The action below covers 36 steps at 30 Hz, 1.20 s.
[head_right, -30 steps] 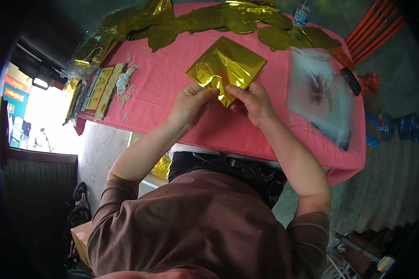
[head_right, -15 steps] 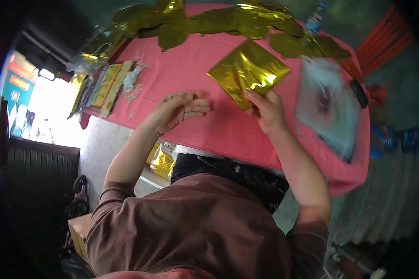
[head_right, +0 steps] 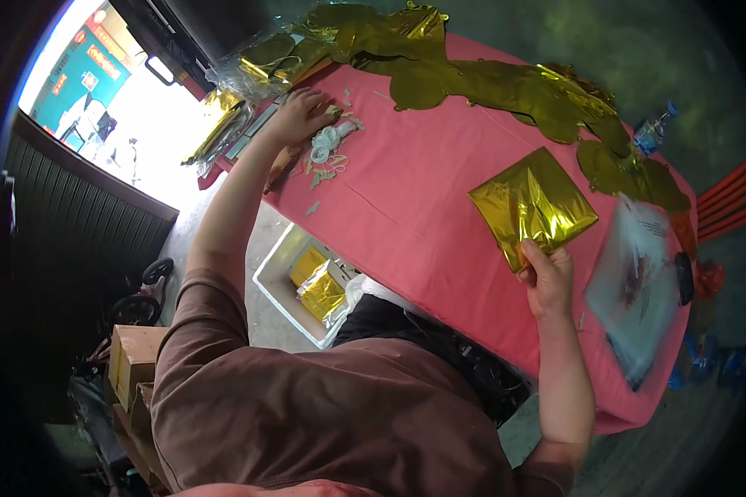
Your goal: The person folds and smooths out gold-colored foil sheets on a table by hand, preparing them for packaging.
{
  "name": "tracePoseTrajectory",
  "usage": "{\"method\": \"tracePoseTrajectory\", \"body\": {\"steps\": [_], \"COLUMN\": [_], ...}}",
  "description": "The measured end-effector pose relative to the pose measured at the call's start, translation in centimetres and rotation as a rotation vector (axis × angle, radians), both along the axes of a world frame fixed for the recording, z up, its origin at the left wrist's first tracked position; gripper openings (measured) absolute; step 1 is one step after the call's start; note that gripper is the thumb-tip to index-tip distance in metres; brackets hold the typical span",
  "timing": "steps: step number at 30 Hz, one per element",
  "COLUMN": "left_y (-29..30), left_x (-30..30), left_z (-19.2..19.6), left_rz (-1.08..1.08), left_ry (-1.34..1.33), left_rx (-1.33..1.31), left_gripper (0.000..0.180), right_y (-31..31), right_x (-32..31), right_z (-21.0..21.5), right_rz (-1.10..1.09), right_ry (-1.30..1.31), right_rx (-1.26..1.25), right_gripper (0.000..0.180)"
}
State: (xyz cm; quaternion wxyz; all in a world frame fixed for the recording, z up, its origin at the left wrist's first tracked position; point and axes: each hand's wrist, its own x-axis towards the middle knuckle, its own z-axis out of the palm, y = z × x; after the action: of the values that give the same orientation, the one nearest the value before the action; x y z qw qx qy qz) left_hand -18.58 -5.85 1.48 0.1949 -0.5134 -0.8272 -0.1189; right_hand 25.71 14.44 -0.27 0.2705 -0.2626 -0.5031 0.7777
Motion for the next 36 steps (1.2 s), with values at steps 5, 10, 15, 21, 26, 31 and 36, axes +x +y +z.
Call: {"method": "tracePoseTrajectory", "body": {"steps": [5,10,15,21,26,31,36], "left_y": [0.4,0.2,0.3,0.5,0.9,0.2,-2.3], "left_x": [-1.1,-0.8,-0.9,0.4,1.4,3.0,8.7], "left_z": [-0.5,-0.3,-0.3,0.7,2.2,4.1,3.2], "left_rz": [0.043,-0.017,-0.020,0.043,0.206,0.346,0.354], "left_ry": [-0.260,-0.320,-0.372,-0.349,-0.327,-0.084,-0.095], "left_rx": [-0.021,0.067,0.195,0.307,0.181,0.033,-0.108], "left_gripper": [0.057,0.059,0.057,0.043,0.031,0.024,0.022], "right_y": [-0.1,-0.3,-0.4,-0.1,-0.2,-0.7,-0.9], "right_x": [0.2,0.0,-0.2,0.1,0.2,-0.1,-0.1], "right_z": [0.0,0.4,0.7,0.2,0.1,0.7,0.9], "right_rz": [-0.009,0.005,-0.021,0.002,0.051,0.022,0.038], "right_ry": [-0.028,-0.019,-0.046,-0.031,0.019,-0.018,-0.011], "right_rx": [0.006,-0.003,-0.002,-0.012,0.000,0.018,0.021], "right_gripper": [0.003,0.004,0.004,0.005,0.004,0.006,0.005]}}
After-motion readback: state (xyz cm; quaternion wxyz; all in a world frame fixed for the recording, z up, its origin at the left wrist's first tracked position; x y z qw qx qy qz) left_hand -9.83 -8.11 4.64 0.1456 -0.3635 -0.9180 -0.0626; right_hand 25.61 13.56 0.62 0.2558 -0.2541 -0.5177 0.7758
